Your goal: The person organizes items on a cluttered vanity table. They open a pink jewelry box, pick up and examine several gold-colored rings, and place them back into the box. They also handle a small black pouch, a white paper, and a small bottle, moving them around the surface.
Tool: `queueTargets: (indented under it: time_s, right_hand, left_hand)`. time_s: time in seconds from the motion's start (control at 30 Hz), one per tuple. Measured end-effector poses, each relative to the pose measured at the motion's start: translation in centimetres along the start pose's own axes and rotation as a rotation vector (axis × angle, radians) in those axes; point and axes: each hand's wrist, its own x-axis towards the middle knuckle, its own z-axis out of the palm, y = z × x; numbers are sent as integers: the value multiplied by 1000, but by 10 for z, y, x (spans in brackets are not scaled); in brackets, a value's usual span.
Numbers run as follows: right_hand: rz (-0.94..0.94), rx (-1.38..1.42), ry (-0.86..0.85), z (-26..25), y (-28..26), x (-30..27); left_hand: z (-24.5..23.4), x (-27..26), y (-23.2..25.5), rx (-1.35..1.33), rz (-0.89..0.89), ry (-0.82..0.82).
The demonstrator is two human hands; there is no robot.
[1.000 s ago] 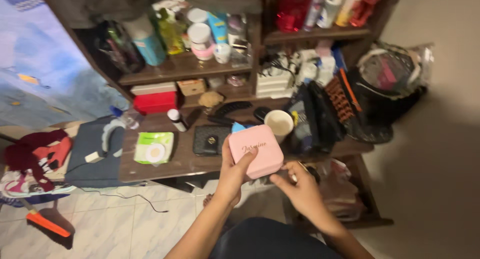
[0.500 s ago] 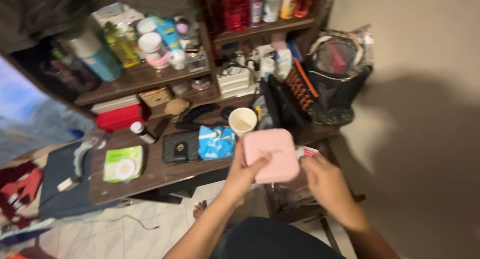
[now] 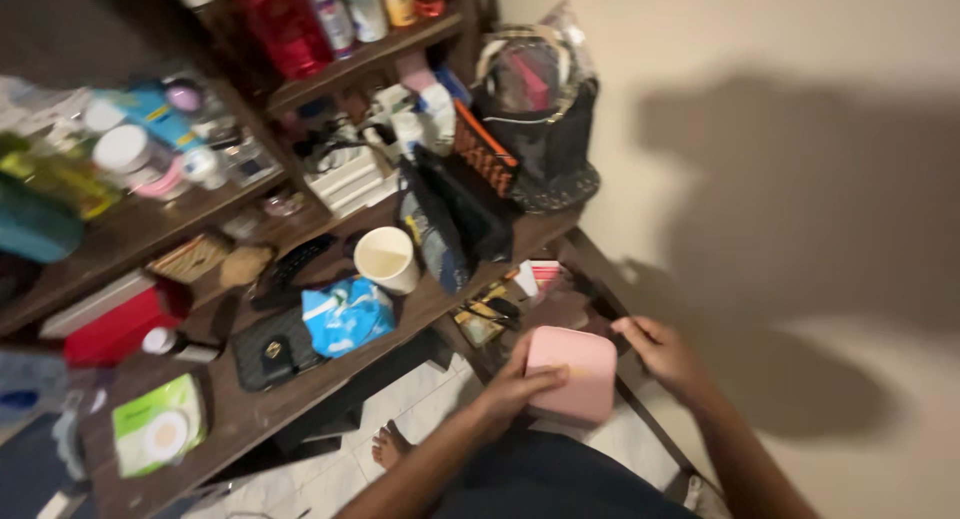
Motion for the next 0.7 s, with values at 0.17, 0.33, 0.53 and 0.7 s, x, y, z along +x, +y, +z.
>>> queueTargets:
  time_s: [0.17,0.33,0.53,0.7]
  right_hand:
    - [768,398,-105,25,5,-46]
    - [625,355,17,34,-23,-41]
    - [397,283,207,13,-3,-7]
    - [439,196,201,-2,-7,47]
  left_hand:
    - [-2,23,-71,-88,175,134]
    - [-4,40,-85,-79,127,65]
    - [-51,51,-61,565,194,270]
    - [-91,30,-10,441,310,369]
